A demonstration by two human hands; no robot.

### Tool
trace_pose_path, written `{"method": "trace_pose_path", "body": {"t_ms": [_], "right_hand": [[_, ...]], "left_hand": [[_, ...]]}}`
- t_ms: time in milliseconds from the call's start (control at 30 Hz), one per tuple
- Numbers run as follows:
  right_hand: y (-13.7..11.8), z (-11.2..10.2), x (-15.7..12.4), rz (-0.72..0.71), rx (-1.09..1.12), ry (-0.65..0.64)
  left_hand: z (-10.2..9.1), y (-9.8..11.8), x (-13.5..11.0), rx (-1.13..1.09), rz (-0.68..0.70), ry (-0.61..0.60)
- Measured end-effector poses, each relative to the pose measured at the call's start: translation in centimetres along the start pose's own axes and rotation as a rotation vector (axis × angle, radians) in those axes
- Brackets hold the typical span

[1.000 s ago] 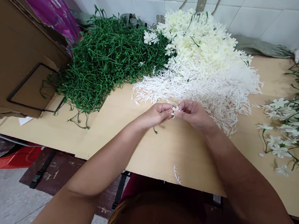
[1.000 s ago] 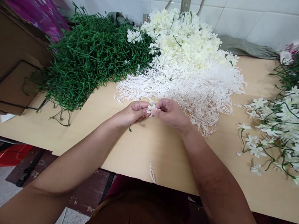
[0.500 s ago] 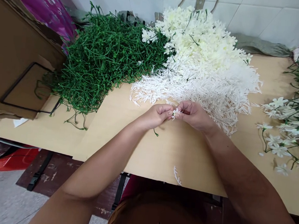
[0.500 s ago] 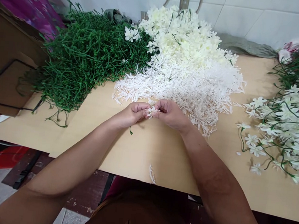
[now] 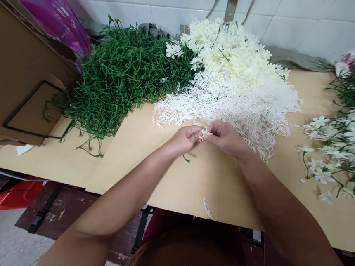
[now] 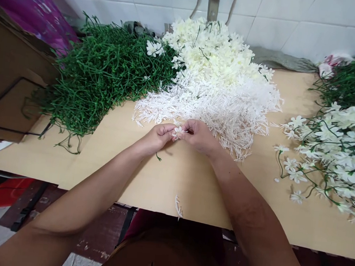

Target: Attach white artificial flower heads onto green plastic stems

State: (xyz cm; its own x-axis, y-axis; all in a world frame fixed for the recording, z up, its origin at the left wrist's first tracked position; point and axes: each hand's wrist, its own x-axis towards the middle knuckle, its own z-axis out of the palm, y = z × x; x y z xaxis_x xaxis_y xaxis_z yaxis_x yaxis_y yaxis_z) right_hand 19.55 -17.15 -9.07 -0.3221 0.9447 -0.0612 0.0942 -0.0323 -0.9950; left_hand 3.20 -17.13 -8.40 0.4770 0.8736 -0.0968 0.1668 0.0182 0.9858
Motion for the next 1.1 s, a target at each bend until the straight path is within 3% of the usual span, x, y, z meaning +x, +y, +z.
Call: {"method": "trace_pose_path", "body": {"t_ms": [267,733,1100], "right_hand": [[0.1,-0.7,0.0,-0.048,0.299,-0.181],[0.3,-0.7,-0.1,-0.013,0.332,-0.153],[-0.2,-0.3,-0.2,0.003,0.286,-0.137]], "left_hand": [[-1.1,0.6,0.0,-0.075,-0.1,-0.131],[-0.7,0.2,0.0,-0.044,0.002,-0.061],[-0.5,-0.3,0.2,-0.06,-0.002,-0.031]]}}
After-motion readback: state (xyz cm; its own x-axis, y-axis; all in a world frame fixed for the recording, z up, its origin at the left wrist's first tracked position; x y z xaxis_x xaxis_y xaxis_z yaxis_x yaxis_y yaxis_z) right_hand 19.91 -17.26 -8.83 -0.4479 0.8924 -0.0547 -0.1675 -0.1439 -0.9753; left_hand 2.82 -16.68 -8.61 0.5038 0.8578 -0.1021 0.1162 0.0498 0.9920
